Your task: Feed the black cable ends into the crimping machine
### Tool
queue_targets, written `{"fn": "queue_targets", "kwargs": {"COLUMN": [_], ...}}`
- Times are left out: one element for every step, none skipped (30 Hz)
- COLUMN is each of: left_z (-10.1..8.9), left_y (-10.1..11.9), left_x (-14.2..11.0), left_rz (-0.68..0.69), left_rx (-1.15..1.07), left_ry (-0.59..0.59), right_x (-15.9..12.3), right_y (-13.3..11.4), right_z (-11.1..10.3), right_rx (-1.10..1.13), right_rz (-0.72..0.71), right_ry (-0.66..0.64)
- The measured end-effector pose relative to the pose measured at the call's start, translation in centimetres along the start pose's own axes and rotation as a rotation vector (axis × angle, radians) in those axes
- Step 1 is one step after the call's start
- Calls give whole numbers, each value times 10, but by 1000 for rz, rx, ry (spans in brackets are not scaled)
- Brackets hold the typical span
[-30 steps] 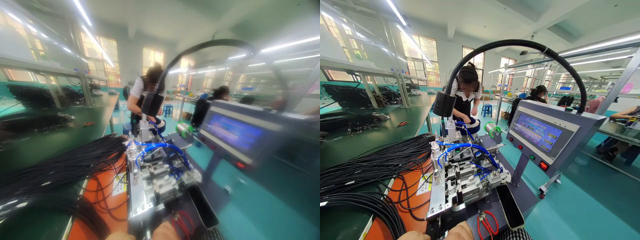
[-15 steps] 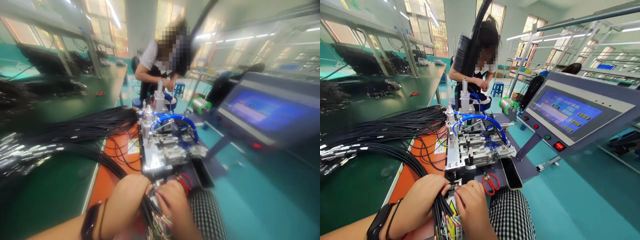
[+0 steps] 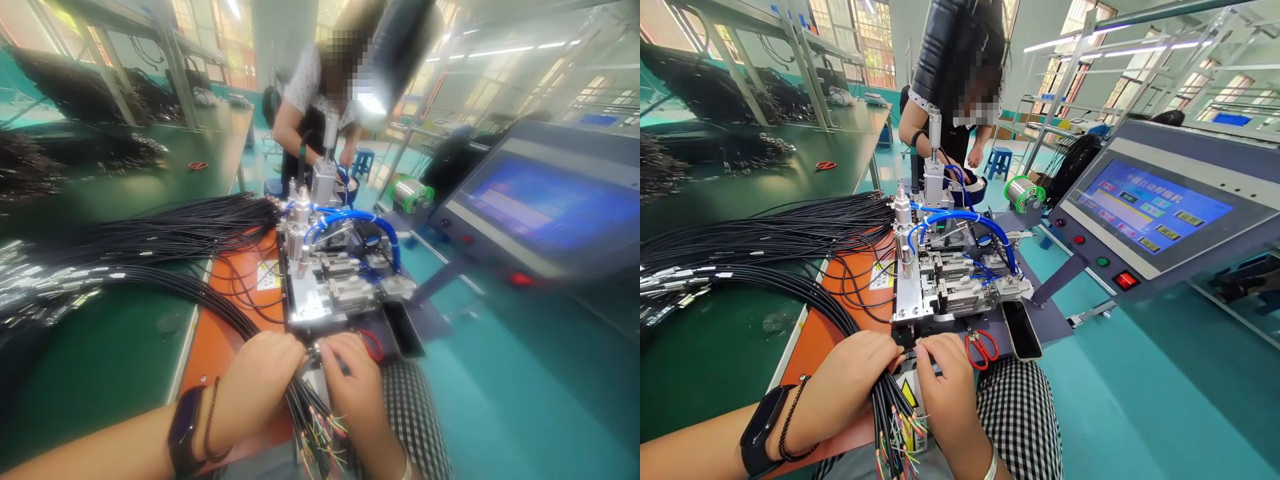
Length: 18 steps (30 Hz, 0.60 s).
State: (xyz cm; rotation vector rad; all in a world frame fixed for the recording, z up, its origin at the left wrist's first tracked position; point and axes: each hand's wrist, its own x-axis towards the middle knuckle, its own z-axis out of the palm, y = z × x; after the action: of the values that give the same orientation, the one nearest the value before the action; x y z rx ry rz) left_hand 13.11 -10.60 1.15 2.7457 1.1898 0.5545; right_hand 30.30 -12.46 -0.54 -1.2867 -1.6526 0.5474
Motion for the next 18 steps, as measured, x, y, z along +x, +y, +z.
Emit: {"fn": "queue_targets", "kwargs": {"left_z": [0,-1,-1,-2,-3,-3,-4,-4,-5,-5,-5,-5,-4,-4,-4,-4,-4,-4], "left_y": [0,-1,-1,-2,-2,-2,-2,-2,-2,-3,-3,-2,-2,-2,-1,-1,0,0], "left_x": [0,-1,-1,-1,-1,0,0,1,1,1,1,1,0,0,-1,-1,-1,-2], "left_rz": [11,20,25,29,32,36,39,44,50,55,56,56,54,49,45,43,45,52], "left_rx": [9,19,31,39,41,39,33,28,26,25,26,26,26,29,35,47,63,83], "left_ry": [-15,-30,-42,-49,-50,-43,-28,-11,6,17,24,25,18,3,-17,-40,-60,-76], "right_x": [2,3,5,6,8,8,8,8,7,6,6,5,5,6,6,7,7,8], "right_y": [0,0,0,1,2,3,4,5,6,6,6,6,6,6,7,7,8,10], "right_z": [-1,-2,-4,-5,-6,-7,-7,-6,-6,-5,-4,-3,-2,-2,-2,-2,-2,-3], "right_rx": [-11,-21,-24,-12,17,61,110,156,193,218,234,245,254,259,259,255,245,231], "right_rz": [-29,-59,-74,-59,-18,41,102,154,189,209,222,233,244,255,264,271,277,283], "right_ry": [-27,-64,-99,-119,-122,-113,-101,-93,-88,-83,-78,-71,-64,-64,-69,-70,-69,-63]}}
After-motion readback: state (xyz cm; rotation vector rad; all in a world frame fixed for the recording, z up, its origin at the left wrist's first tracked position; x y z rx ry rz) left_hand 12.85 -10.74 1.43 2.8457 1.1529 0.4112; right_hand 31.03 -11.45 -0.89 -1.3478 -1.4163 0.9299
